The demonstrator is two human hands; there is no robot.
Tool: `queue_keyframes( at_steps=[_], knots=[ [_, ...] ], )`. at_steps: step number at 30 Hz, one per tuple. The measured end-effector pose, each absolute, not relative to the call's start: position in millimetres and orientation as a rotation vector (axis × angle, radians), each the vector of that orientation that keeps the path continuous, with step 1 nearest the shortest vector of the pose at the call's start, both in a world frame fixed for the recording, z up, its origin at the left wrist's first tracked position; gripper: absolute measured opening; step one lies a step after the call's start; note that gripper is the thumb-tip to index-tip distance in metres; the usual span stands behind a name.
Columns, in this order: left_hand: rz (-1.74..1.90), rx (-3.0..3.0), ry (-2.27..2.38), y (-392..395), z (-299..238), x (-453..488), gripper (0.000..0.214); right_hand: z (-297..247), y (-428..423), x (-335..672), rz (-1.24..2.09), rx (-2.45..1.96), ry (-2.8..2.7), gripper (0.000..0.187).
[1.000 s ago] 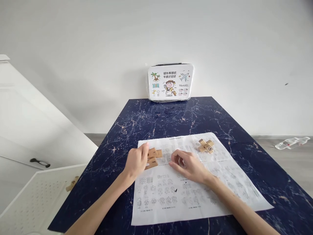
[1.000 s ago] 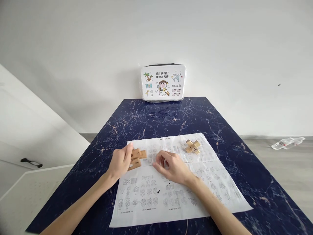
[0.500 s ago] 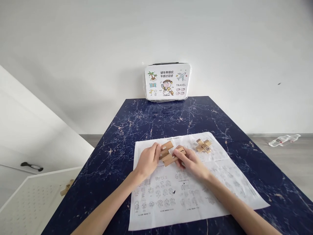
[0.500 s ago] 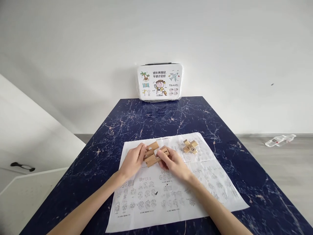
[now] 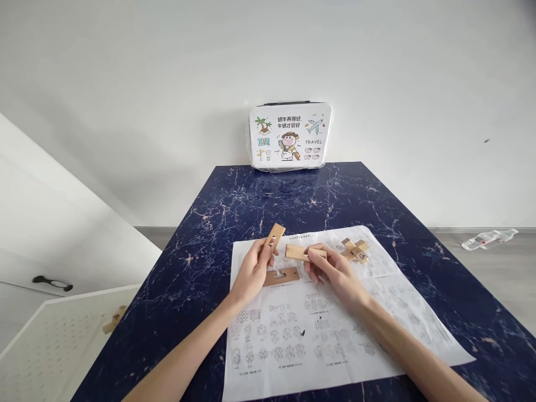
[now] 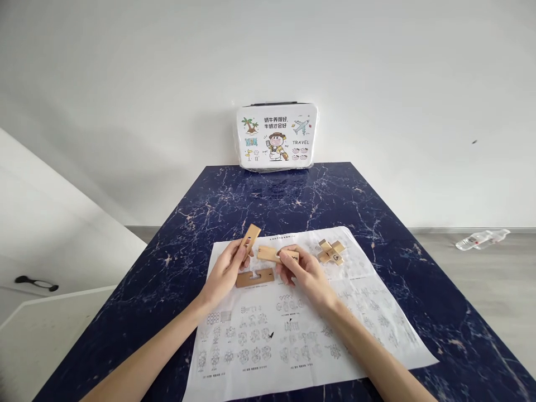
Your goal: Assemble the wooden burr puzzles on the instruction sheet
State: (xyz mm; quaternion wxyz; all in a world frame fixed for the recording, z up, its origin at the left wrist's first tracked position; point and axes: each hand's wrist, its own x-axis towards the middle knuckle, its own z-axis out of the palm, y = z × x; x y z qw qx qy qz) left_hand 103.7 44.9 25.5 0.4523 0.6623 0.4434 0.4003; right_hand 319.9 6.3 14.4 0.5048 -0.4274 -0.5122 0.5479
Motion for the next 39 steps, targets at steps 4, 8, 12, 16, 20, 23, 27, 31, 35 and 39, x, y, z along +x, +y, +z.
queue_keyframes(
  at_steps=[4, 8, 12, 16, 20, 23, 27, 31, 35, 39],
  knots=[
    [1.001, 1.421, 0.985, 43.5, 28.0, 106.4, 0.042, 15.8, 5.0, 316.7, 1.316, -1.014, -1.249, 0.035],
    [0.982, 1.448, 0.943, 36.9, 28.1, 109.2, 0.039, 14.1, 1.6, 313.5, 1.138, -1.13, -1.337, 0.035],
    [0.98, 1.564, 0.874, 30.0, 24.0, 112.4, 0.038, 14.5, -1.8, 311.3, 0.898, -1.245, -1.484, 0.029],
    [1.032, 1.763, 0.91, 27.4, 17.9, 112.7, 0.039, 14.2, -4.0, 309.6, 0.805, -1.341, -1.512, 0.028],
    [1.051, 1.905, 0.948, 26.5, 11.7, 111.0, 0.045, 12.2, -6.4, 308.2, 0.773, -1.364, -1.515, 0.028],
    [1.058, 1.952, 0.969, 25.9, 9.7, 110.5, 0.048, 11.5, -7.3, 308.1, 0.784, -1.373, -1.523, 0.029],
    [1.044, 1.943, 0.98, 27.2, 10.5, 110.1, 0.045, 12.6, -6.0, 309.0, 0.842, -1.379, -1.544, 0.032],
    [1.085, 1.973, 1.05, 29.3, 10.1, 109.2, 0.041, 15.0, -4.4, 307.3, 0.939, -1.329, -1.558, 0.039],
    [1.113, 2.104, 1.083, 29.4, 8.2, 108.2, 0.043, 16.7, -5.4, 304.6, 0.924, -1.362, -1.542, 0.044],
    [1.093, 2.168, 1.087, 28.6, 6.6, 108.0, 0.043, 17.7, -7.5, 303.1, 0.855, -1.395, -1.541, 0.045]
  ],
)
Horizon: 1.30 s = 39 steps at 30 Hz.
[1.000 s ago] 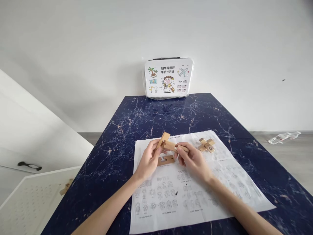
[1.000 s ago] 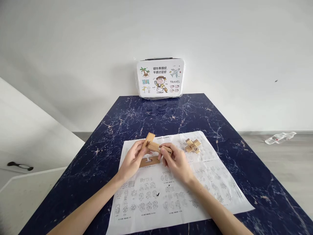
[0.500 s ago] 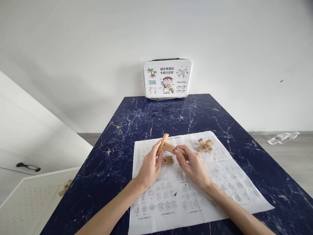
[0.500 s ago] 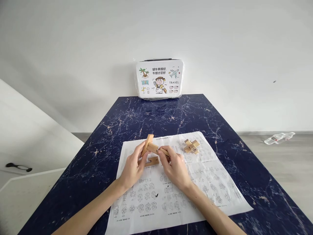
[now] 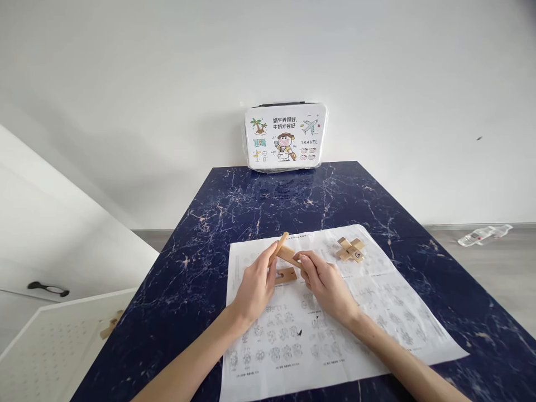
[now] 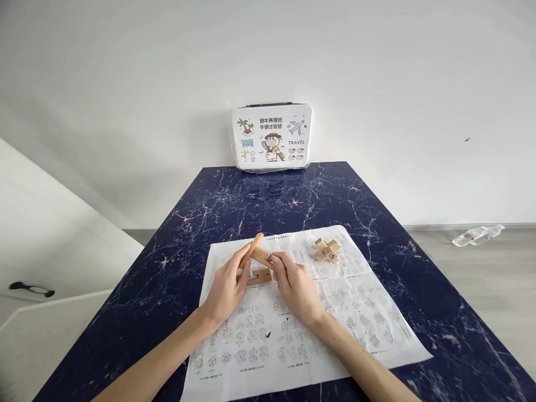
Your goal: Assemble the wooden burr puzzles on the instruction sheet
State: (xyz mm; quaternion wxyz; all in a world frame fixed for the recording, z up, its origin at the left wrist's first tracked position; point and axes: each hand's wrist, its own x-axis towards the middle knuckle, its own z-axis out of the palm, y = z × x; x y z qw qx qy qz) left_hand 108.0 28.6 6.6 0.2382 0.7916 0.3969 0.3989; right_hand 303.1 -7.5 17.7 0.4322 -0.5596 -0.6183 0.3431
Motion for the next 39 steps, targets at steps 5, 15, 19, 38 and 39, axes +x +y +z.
queue_keyframes(
  at_steps=[5, 15, 19, 38, 39],
  knots=[
    [1.066, 2.107, 1.077, 24.8, 7.2, 111.8, 0.043, 17.7, -8.9, 299.9, 0.852, -1.402, -1.51, 0.044],
    [1.131, 2.043, 1.034, 21.7, 10.0, 115.9, 0.051, 17.8, -11.7, 297.1, 0.827, -1.385, -1.483, 0.043],
    [1.097, 1.956, 0.954, 17.0, 10.8, 119.7, 0.051, 19.4, -11.5, 293.1, 0.807, -1.395, -1.469, 0.045],
    [1.081, 2.094, 0.761, 16.3, 10.6, 120.8, 0.066, 16.1, -12.1, 294.4, 0.941, -1.287, -1.531, 0.037],
    [1.082, 2.089, 0.757, 16.5, 9.8, 120.7, 0.066, 16.0, -12.2, 294.5, 0.937, -1.289, -1.539, 0.038]
  ],
)
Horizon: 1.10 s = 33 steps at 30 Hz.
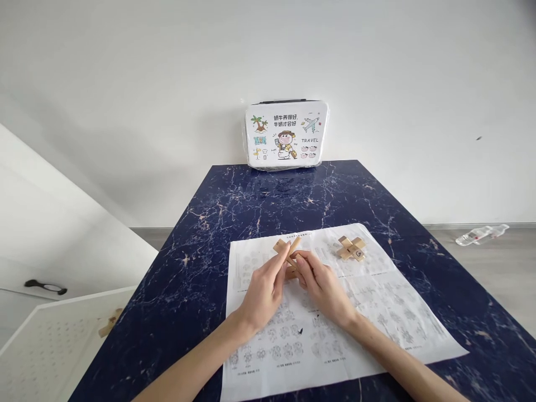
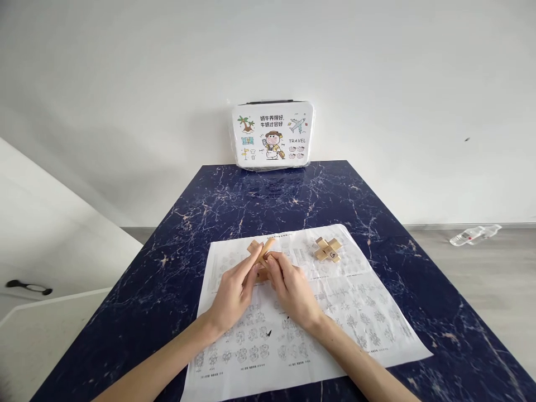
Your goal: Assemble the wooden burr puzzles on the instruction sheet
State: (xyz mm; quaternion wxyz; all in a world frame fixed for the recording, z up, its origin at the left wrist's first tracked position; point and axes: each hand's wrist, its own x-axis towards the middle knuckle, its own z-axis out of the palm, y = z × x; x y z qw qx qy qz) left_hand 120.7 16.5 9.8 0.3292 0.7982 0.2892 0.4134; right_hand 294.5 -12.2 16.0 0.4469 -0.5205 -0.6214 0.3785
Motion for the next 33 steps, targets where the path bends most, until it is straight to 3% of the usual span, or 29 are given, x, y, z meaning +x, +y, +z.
queue_keyframes(
  at_steps=[10, 16, 24, 33],
  knots=[
    [1.123, 2.08, 0.76, 17.8, 13.6, 118.6, 0.058, 11.9, -12.7, 296.1, 1.017, -1.252, -1.498, 0.044],
    [1.147, 1.823, 0.994, 22.3, 19.4, 116.0, 0.044, 21.2, -13.6, 300.2, 1.004, -1.202, -1.577, 0.051],
    [1.19, 1.363, 1.021, 34.7, 22.5, 110.4, 0.041, -2.1, -4.5, 304.0, 0.475, -1.209, -1.961, 0.026],
    [1.268, 0.784, 0.845, 46.7, 24.8, 111.1, 0.034, -5.6, -0.3, 308.8, 0.522, -1.208, -2.036, 0.017]
  ],
)
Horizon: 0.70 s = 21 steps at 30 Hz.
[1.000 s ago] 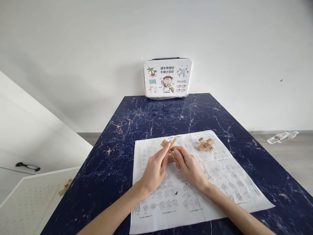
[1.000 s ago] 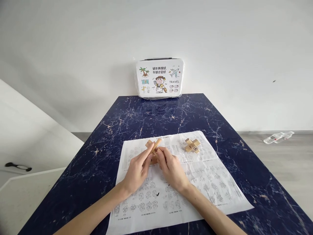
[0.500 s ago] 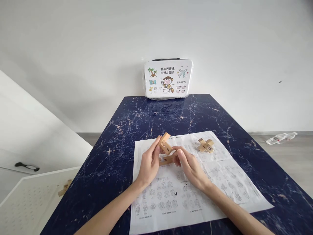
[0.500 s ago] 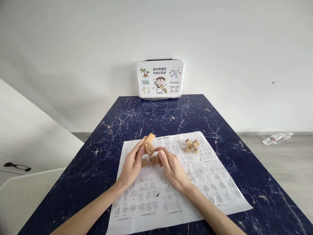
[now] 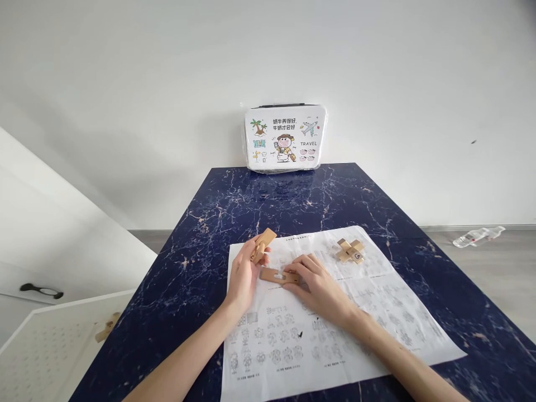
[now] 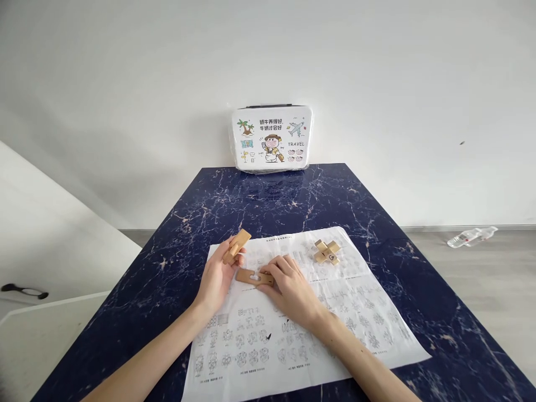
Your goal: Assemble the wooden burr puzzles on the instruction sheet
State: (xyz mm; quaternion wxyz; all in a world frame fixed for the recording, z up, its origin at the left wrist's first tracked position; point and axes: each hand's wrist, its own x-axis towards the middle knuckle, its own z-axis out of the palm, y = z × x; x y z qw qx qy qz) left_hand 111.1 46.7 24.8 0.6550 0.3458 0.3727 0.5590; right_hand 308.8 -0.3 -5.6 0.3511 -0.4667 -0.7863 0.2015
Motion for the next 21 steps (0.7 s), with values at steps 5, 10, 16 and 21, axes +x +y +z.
queue_keyframes(
  at_steps=[5, 10, 16, 21],
  knots=[
    [1.282, 0.669, 0.829, 52.4, 28.1, 107.5, 0.03, -3.0, 1.1, 309.6, 0.518, -1.247, -1.98, 0.017],
    [1.272, 0.703, 0.813, 50.8, 29.0, 105.9, 0.032, 12.1, 2.1, 313.8, 0.777, -1.375, -1.573, 0.036],
    [1.195, 0.85, 0.808, 42.3, 30.9, 110.8, 0.034, 29.5, -0.8, 315.0, 1.428, -0.896, -1.207, 0.037],
    [1.065, 1.161, 0.833, 34.2, 29.1, 110.5, 0.034, 27.7, -5.4, 310.5, 1.564, -0.751, -1.191, 0.029]
  ],
)
